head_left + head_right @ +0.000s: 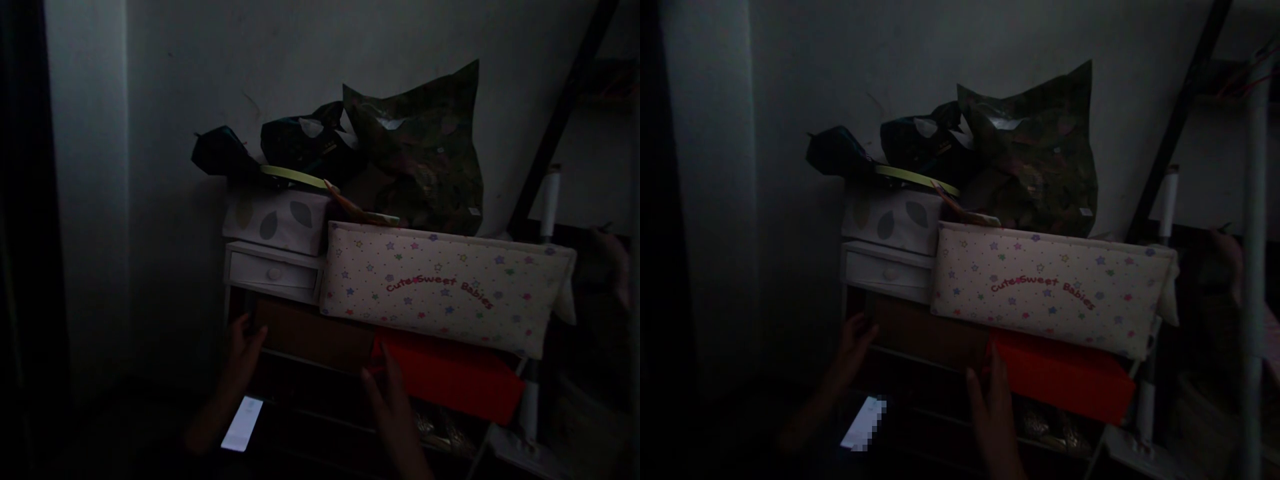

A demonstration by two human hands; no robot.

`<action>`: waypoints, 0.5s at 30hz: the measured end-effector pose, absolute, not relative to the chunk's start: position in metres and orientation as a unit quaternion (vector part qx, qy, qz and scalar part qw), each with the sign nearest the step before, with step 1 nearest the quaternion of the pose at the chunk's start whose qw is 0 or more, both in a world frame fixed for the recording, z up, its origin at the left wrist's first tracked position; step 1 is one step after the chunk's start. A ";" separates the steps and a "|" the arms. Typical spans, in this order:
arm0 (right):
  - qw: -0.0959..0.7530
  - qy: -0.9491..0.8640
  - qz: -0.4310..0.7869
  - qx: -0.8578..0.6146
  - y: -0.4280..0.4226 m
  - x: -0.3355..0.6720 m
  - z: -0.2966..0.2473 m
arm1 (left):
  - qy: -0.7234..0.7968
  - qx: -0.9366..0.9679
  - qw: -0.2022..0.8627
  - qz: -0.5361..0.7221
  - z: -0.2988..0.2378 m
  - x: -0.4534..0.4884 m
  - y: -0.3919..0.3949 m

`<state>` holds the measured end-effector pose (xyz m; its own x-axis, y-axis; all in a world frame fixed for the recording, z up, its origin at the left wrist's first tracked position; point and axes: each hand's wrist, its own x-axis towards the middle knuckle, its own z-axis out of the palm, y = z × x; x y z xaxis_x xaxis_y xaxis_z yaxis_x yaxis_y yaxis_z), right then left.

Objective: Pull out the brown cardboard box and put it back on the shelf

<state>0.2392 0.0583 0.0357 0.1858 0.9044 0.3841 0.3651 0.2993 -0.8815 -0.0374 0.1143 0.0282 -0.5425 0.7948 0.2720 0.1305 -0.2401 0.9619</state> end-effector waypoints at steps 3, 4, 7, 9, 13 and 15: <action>0.536 -0.612 0.202 -0.544 0.087 0.237 0.035 | 0.568 0.406 0.277 0.660 0.029 -0.042 0.132; 0.534 -0.617 0.198 -0.543 0.095 0.237 0.034 | 0.569 0.404 0.289 0.655 0.028 -0.043 0.135; 0.541 -0.616 0.194 -0.539 0.106 0.237 0.027 | 0.564 0.404 0.318 0.646 0.027 -0.044 0.133; 0.552 -0.608 0.189 -0.538 0.105 0.237 0.022 | 0.559 0.405 0.325 0.647 0.026 -0.047 0.127; 0.570 -0.596 0.170 -0.540 0.091 0.236 0.017 | 0.545 0.410 0.318 0.659 0.021 -0.055 0.113; 0.579 -0.588 0.170 -0.539 0.085 0.235 0.016 | 0.539 0.414 0.312 0.664 0.019 -0.058 0.107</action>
<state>0.2352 0.0851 0.0165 0.2499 0.8307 0.4975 0.4371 0.3617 -0.8235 -0.0583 0.1066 0.0192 -0.4626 0.8604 0.2139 0.0315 -0.2252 0.9738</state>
